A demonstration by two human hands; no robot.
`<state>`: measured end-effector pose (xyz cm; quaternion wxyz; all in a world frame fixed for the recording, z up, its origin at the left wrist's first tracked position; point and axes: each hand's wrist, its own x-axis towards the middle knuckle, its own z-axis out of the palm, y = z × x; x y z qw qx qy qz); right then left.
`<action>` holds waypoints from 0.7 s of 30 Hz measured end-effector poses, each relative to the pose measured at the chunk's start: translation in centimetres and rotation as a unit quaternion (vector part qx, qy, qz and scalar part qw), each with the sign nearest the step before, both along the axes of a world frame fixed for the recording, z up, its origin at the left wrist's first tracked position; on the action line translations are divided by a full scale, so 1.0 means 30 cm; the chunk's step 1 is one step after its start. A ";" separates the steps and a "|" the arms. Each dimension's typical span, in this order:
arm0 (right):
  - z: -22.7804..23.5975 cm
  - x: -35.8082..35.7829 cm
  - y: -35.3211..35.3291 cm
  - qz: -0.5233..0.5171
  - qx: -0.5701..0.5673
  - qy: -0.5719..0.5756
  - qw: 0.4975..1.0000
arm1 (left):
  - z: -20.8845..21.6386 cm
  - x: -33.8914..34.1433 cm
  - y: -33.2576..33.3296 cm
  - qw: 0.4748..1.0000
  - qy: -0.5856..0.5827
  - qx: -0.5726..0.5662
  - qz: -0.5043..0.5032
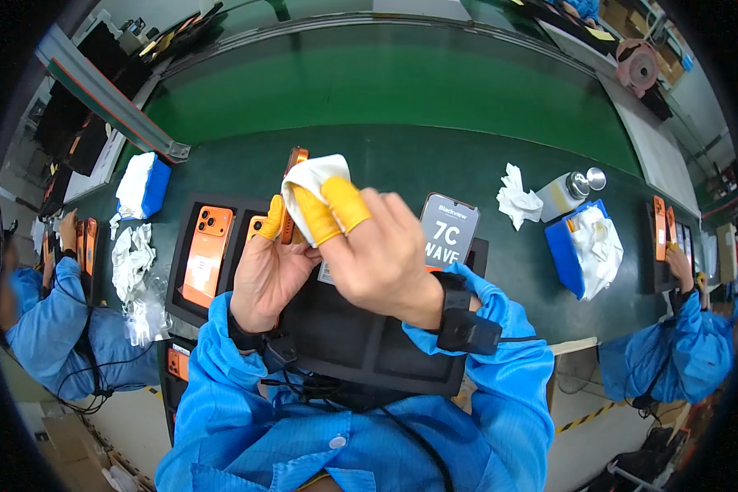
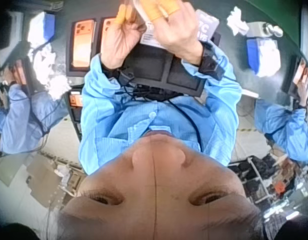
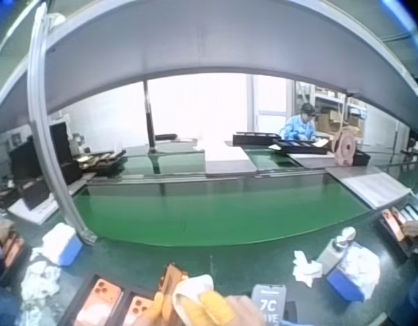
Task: Cleaning the surfaces and lenses of orange smartphone backs and screen components using a cloth and cleaning solution.
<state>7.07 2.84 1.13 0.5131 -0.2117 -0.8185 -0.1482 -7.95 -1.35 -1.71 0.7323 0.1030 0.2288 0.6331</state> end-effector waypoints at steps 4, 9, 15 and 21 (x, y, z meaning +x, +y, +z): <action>0.002 0.006 0.021 -0.012 0.039 0.021 0.999 | -0.019 -0.007 0.001 0.994 -0.046 0.085 -0.045; 0.020 0.007 0.018 -0.006 0.021 -0.008 1.000 | -0.056 -0.032 0.017 0.988 -0.077 0.120 -0.063; 0.003 0.005 0.008 -0.004 -0.008 0.024 1.000 | 0.014 0.019 0.014 0.999 -0.007 -0.045 0.027; 0.018 0.000 0.008 0.001 -0.015 0.032 0.999 | -0.037 -0.015 0.006 0.997 -0.054 0.044 -0.028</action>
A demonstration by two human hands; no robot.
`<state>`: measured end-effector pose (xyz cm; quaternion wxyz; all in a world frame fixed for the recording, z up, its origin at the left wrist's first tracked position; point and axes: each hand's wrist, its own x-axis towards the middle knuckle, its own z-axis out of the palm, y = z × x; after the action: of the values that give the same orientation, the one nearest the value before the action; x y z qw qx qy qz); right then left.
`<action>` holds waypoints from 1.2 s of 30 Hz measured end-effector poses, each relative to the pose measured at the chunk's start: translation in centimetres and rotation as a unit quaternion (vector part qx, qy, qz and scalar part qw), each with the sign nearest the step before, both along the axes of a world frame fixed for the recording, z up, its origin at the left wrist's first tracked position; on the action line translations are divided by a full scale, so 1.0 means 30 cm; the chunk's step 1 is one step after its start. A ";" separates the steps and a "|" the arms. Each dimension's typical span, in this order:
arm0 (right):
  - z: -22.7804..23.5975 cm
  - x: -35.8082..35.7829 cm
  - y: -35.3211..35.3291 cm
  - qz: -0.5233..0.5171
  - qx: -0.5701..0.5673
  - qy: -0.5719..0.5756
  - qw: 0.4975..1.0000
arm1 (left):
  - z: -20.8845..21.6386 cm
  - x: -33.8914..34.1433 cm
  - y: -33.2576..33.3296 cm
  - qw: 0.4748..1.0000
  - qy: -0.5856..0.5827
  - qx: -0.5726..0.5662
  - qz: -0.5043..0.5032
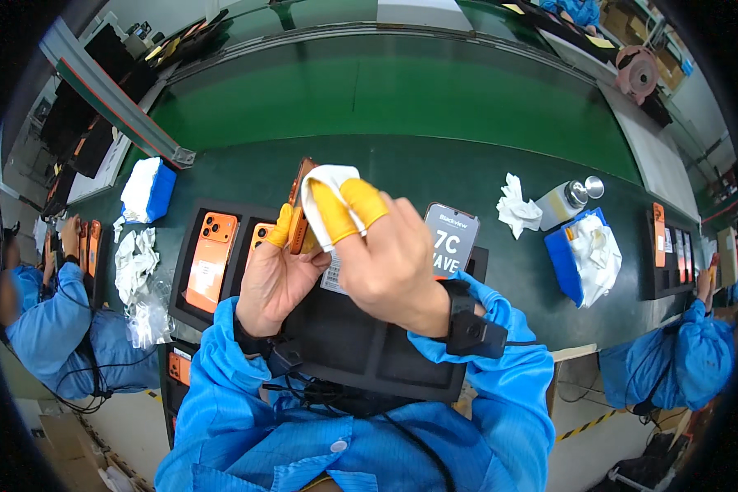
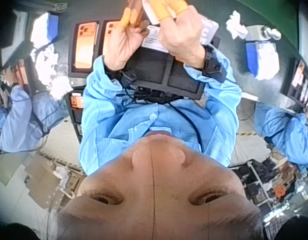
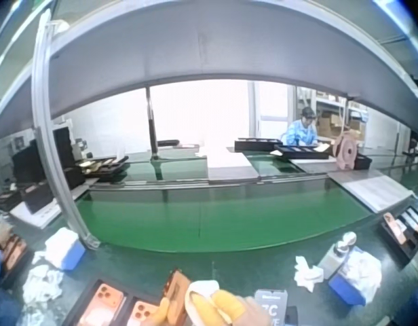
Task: Cleaning the surfaces and lenses of orange smartphone backs and screen components using a cloth and cleaning solution.
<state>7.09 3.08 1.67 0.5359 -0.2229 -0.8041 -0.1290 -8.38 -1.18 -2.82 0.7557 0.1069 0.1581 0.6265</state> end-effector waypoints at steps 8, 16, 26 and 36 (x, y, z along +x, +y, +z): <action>-0.001 0.001 0.004 -0.013 0.008 -0.007 1.000 | 0.004 0.003 0.002 1.000 0.004 0.015 -0.011; 0.005 0.009 -0.003 -0.030 0.032 -0.028 0.999 | 0.048 0.022 -0.001 0.996 0.056 -0.052 0.048; 0.015 0.013 -0.011 -0.042 -0.005 -0.036 0.998 | -0.006 -0.007 0.003 1.000 0.003 0.026 -0.002; 0.000 0.009 -0.018 -0.029 0.008 -0.025 0.999 | 0.028 0.017 0.004 0.997 0.044 -0.040 0.039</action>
<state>7.36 2.56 1.66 0.5134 -0.2386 -0.8094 -0.1561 -7.89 -1.07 -1.97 0.7267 0.0972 0.2201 0.6434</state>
